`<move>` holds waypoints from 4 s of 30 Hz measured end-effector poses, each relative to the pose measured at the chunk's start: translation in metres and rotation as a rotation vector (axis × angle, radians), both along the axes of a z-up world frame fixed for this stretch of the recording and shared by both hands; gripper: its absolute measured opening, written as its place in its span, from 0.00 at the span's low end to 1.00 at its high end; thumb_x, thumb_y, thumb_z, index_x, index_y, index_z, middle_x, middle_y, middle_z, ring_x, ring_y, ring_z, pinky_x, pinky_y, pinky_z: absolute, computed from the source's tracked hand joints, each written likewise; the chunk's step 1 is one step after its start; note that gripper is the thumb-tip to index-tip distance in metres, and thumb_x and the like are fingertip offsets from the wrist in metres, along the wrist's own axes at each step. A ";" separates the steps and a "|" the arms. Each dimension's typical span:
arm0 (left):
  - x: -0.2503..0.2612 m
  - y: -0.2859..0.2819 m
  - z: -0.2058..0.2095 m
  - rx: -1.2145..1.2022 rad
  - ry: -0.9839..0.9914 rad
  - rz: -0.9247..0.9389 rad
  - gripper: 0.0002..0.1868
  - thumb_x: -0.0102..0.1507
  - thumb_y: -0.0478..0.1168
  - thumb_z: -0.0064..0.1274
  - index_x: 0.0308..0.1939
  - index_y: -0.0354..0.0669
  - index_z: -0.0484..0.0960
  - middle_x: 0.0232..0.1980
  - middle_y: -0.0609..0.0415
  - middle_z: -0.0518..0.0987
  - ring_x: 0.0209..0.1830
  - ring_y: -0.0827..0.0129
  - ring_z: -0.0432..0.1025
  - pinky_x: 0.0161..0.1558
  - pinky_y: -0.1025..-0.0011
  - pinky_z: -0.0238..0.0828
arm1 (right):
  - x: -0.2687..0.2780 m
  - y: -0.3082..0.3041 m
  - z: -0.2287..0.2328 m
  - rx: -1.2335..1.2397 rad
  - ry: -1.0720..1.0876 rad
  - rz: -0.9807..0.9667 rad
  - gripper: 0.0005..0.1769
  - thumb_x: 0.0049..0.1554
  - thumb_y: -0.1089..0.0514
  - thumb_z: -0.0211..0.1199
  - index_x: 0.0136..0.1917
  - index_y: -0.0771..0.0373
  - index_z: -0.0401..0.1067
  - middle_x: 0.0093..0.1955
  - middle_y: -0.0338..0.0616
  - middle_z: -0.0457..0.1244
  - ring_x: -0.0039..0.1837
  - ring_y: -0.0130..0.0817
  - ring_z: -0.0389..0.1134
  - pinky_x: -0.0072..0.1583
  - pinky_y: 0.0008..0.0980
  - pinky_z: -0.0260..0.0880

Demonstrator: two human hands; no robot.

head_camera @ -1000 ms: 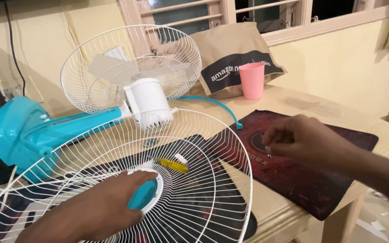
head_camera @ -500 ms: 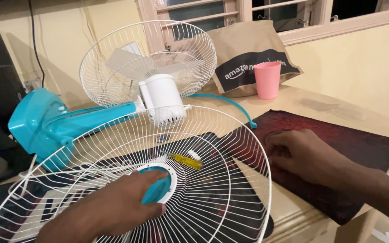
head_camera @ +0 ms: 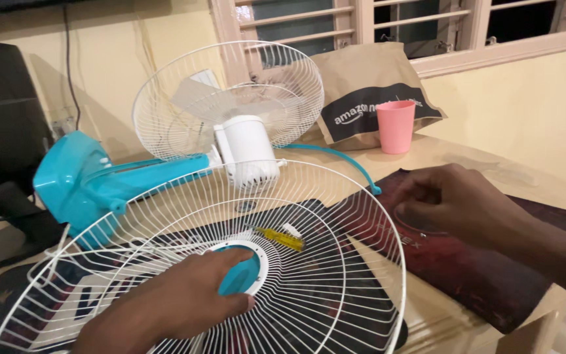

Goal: The person uses a yellow screwdriver to loosen and remove screws from the central hub of a white fan cage. They remove the screws one by one and set them aside on the table. The fan cage is then lifted away from the fan blades.

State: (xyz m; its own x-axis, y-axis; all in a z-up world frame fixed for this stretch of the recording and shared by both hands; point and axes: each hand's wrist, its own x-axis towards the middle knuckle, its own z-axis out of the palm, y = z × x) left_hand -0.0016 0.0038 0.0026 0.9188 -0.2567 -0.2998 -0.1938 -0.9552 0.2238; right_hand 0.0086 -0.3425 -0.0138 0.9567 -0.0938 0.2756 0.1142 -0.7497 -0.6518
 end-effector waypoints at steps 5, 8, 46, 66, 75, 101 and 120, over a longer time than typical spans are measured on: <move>-0.003 0.011 -0.007 -0.191 -0.162 -0.127 0.30 0.59 0.53 0.58 0.64 0.54 0.77 0.57 0.50 0.85 0.59 0.56 0.77 0.62 0.61 0.70 | 0.003 0.035 0.012 0.030 -0.035 0.057 0.11 0.59 0.54 0.66 0.47 0.65 0.78 0.28 0.43 0.68 0.30 0.30 0.64 0.34 0.32 0.64; -0.006 0.016 -0.011 -0.252 -0.217 -0.113 0.34 0.57 0.56 0.59 0.66 0.54 0.74 0.59 0.51 0.82 0.62 0.58 0.75 0.64 0.63 0.69 | 0.004 0.056 0.019 -0.075 -0.200 0.011 0.12 0.58 0.52 0.66 0.45 0.64 0.81 0.28 0.43 0.63 0.31 0.26 0.59 0.35 0.31 0.60; 0.024 0.055 -0.021 -0.273 -0.263 -0.214 0.58 0.45 0.69 0.63 0.71 0.38 0.68 0.67 0.39 0.74 0.66 0.50 0.71 0.64 0.59 0.68 | 0.057 0.153 0.006 -0.449 0.222 0.359 0.13 0.49 0.50 0.74 0.44 0.60 0.79 0.39 0.42 0.74 0.39 0.35 0.74 0.41 0.38 0.75; 0.034 0.048 -0.042 -0.117 -0.281 -0.128 0.69 0.39 0.81 0.54 0.68 0.28 0.68 0.68 0.33 0.72 0.69 0.47 0.69 0.66 0.56 0.67 | 0.044 0.142 0.013 0.087 -0.221 0.398 0.12 0.55 0.58 0.64 0.51 0.66 0.75 0.42 0.47 0.72 0.43 0.32 0.76 0.46 0.29 0.76; 0.040 0.050 -0.057 -0.145 -0.349 -0.125 0.76 0.39 0.86 0.51 0.76 0.33 0.56 0.78 0.34 0.57 0.79 0.45 0.53 0.73 0.54 0.53 | 0.027 0.145 0.003 0.195 -0.309 0.563 0.12 0.60 0.62 0.61 0.57 0.68 0.69 0.50 0.49 0.71 0.55 0.30 0.75 0.54 0.27 0.78; 0.040 0.049 -0.065 -0.139 -0.334 0.025 0.76 0.38 0.84 0.57 0.79 0.45 0.52 0.82 0.34 0.47 0.84 0.43 0.37 0.75 0.41 0.39 | 0.000 0.154 0.007 0.197 -0.271 0.328 0.21 0.58 0.56 0.61 0.64 0.63 0.71 0.38 0.44 0.70 0.44 0.27 0.74 0.47 0.25 0.76; 0.037 0.048 -0.061 -0.136 -0.310 0.030 0.74 0.39 0.83 0.57 0.79 0.45 0.53 0.80 0.35 0.50 0.83 0.44 0.42 0.75 0.42 0.43 | -0.001 0.158 0.010 0.142 -0.234 0.305 0.21 0.59 0.52 0.63 0.64 0.60 0.70 0.39 0.45 0.72 0.45 0.28 0.77 0.48 0.26 0.79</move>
